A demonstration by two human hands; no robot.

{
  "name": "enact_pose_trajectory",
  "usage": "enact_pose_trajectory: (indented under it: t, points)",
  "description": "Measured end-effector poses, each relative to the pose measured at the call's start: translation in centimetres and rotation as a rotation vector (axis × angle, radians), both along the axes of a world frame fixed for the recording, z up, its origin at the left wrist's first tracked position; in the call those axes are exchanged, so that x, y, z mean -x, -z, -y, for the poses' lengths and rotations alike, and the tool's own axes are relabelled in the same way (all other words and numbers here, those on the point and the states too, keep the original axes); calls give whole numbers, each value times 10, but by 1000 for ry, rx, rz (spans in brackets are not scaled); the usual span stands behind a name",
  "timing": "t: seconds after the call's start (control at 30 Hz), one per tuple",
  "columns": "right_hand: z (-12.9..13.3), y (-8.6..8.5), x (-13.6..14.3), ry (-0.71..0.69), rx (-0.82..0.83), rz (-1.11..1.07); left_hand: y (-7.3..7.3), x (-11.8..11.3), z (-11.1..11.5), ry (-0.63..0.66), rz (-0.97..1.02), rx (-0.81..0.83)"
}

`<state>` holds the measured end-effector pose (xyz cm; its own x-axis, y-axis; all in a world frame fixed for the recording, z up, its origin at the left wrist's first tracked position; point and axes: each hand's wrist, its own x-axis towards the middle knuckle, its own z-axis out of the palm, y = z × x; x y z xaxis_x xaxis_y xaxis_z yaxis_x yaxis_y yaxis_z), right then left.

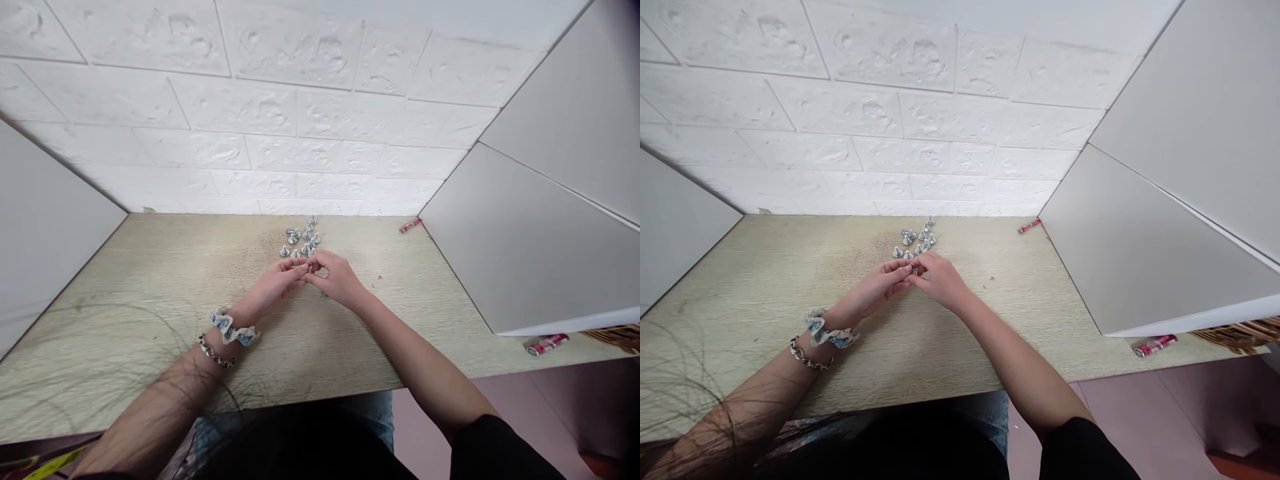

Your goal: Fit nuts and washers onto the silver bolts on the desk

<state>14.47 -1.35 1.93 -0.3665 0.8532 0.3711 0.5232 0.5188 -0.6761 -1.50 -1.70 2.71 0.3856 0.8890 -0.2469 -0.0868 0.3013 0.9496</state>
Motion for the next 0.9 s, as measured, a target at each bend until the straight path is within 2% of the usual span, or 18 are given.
enact_pose_trajectory:
  t: [0.2,0.37,0.47,0.63,0.9]
  points:
    - [1,1,0,-61,-12,44,-3,3,0,86,45,112]
    - [6,8,6,-122,42,181,-5,-7,8,208,-55,84]
    - [8,10,8,-114,92,225,-9,-12,11,181,-110,48]
    - [10,2,8,-131,174,222,-13,-11,11,160,-16,-7]
    - [11,-7,3,-219,251,172,-1,-4,5,172,72,-83]
